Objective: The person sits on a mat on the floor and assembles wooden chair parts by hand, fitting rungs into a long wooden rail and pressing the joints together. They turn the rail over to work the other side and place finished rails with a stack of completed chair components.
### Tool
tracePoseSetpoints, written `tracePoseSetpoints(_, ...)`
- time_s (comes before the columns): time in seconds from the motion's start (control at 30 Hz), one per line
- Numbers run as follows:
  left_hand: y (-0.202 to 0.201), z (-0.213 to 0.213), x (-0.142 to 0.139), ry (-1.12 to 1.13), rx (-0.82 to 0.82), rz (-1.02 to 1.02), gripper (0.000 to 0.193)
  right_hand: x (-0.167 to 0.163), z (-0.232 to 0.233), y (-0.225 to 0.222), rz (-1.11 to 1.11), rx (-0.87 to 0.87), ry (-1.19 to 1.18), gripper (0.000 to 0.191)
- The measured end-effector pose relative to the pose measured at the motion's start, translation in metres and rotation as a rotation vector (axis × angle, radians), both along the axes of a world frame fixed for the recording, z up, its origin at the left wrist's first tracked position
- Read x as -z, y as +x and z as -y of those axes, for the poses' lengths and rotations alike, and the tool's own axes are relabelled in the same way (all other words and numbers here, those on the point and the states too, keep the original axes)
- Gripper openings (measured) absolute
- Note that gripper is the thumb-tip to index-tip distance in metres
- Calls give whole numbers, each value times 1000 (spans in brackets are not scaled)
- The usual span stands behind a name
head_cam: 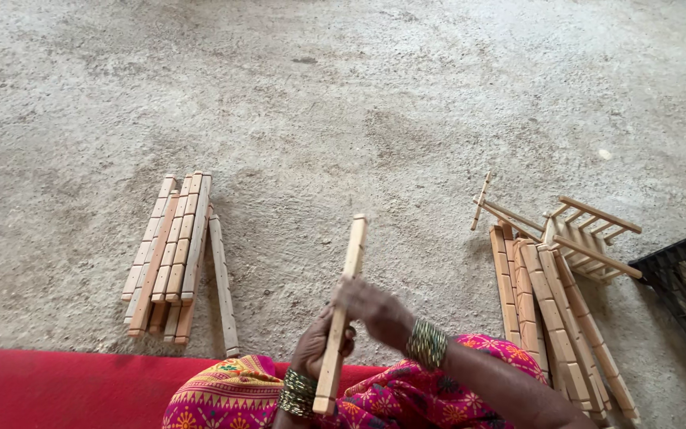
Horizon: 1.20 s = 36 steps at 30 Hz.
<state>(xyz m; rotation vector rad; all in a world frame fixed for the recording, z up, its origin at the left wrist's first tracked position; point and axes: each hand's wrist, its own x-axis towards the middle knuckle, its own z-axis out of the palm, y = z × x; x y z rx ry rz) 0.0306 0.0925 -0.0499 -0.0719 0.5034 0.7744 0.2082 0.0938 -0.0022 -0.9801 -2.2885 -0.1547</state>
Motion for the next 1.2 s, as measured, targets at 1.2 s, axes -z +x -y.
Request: tracePoseSetpoints(1.2,13,-7,-24,249,209,-171,46,11,-59,56,-10,369,102,30)
